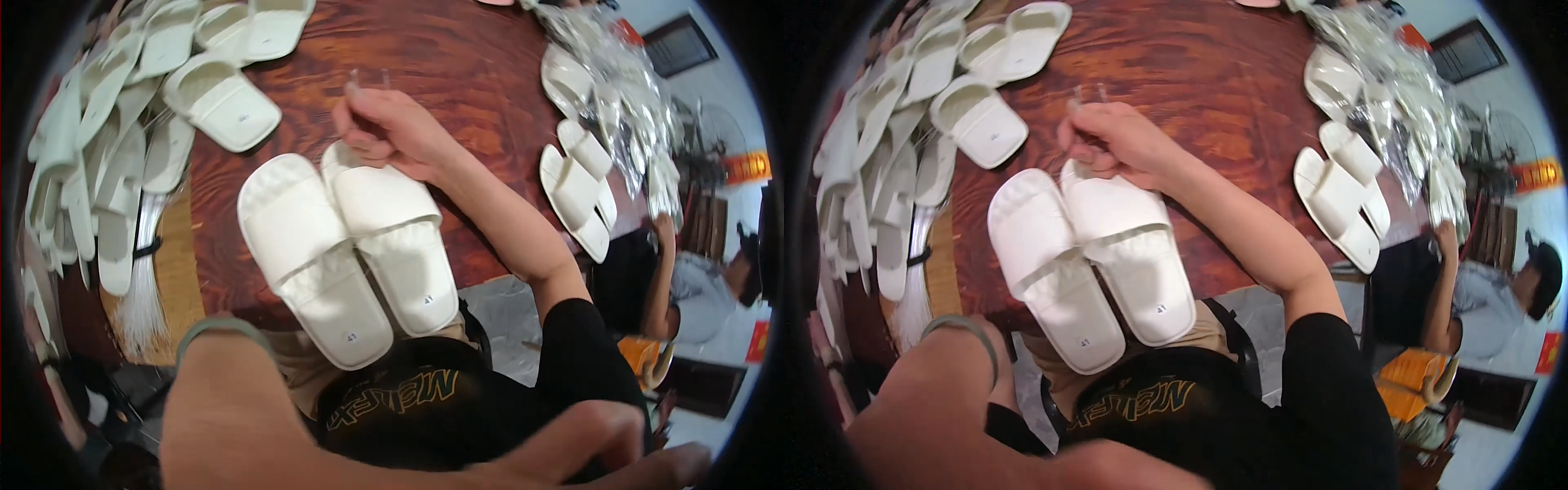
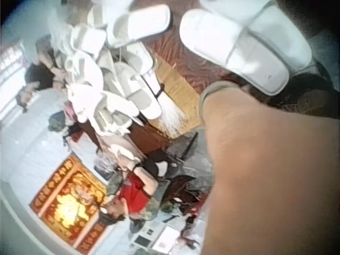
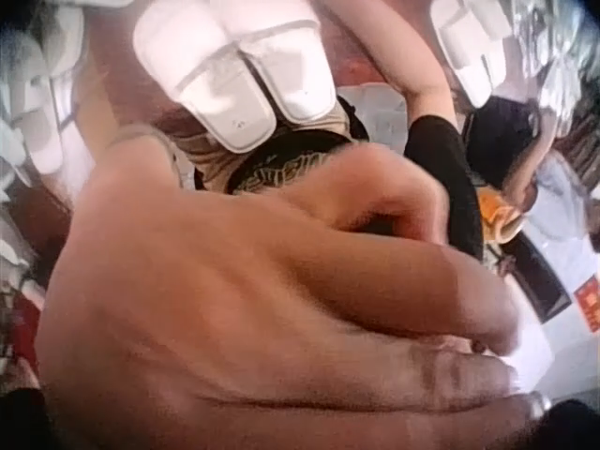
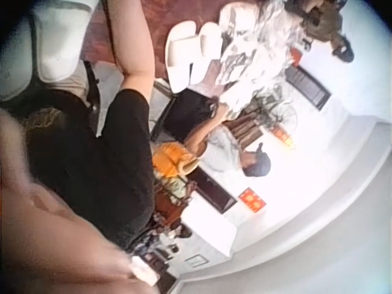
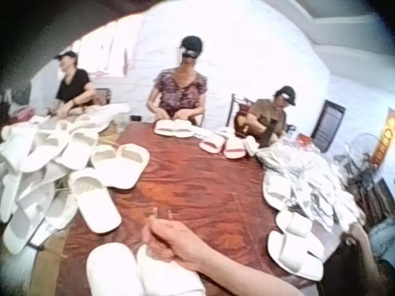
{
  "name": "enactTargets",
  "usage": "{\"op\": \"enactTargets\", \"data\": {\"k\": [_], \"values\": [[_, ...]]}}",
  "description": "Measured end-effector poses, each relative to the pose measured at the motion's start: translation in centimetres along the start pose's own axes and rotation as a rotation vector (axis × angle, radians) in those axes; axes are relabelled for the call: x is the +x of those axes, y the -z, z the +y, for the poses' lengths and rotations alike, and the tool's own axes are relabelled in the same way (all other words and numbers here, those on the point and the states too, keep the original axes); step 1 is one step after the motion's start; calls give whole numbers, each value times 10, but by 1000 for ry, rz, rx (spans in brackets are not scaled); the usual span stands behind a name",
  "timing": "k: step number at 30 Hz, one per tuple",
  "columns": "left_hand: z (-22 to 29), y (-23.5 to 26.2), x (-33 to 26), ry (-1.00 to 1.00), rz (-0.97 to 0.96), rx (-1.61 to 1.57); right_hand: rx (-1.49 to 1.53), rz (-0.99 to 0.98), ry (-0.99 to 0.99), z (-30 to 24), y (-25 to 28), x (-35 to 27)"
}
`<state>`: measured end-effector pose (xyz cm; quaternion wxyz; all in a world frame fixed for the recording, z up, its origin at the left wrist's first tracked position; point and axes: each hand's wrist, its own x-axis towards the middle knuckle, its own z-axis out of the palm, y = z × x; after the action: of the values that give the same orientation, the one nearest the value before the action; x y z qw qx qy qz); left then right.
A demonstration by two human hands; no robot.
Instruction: Trimming and inspecting white slippers at a manufacturing table.
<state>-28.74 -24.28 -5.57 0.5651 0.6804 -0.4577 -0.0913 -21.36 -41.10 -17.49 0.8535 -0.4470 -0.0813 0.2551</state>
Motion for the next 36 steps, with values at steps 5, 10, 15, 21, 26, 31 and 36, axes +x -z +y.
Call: {"op": "enactTargets", "data": {"k": [5, 10, 15, 21, 26, 31, 36], "values": [[-21, 2, 23, 35, 111, -66, -914, 150, 573, -4, 3, -24], [-118, 40, 14, 309, -129, 37, -669, 89, 182, -18, -17, -32], [-147, 19, 15, 339, -173, -209, -385, 245, 106, -11, 5, -41], [-136, 20, 17, 406, 80, -177, -524, 461, 179, -12, -5, -35], [-148, 36, 18, 374, 391, -493, -417, 432, 206, -18, 12, -37], [-143, 44, 13, 354, 461, -622, -749, 506, 26, -23, -3, -48], [-153, 29, 11, 309, 362, -554, -391, 434, 208, -17, -6, -45]]}}
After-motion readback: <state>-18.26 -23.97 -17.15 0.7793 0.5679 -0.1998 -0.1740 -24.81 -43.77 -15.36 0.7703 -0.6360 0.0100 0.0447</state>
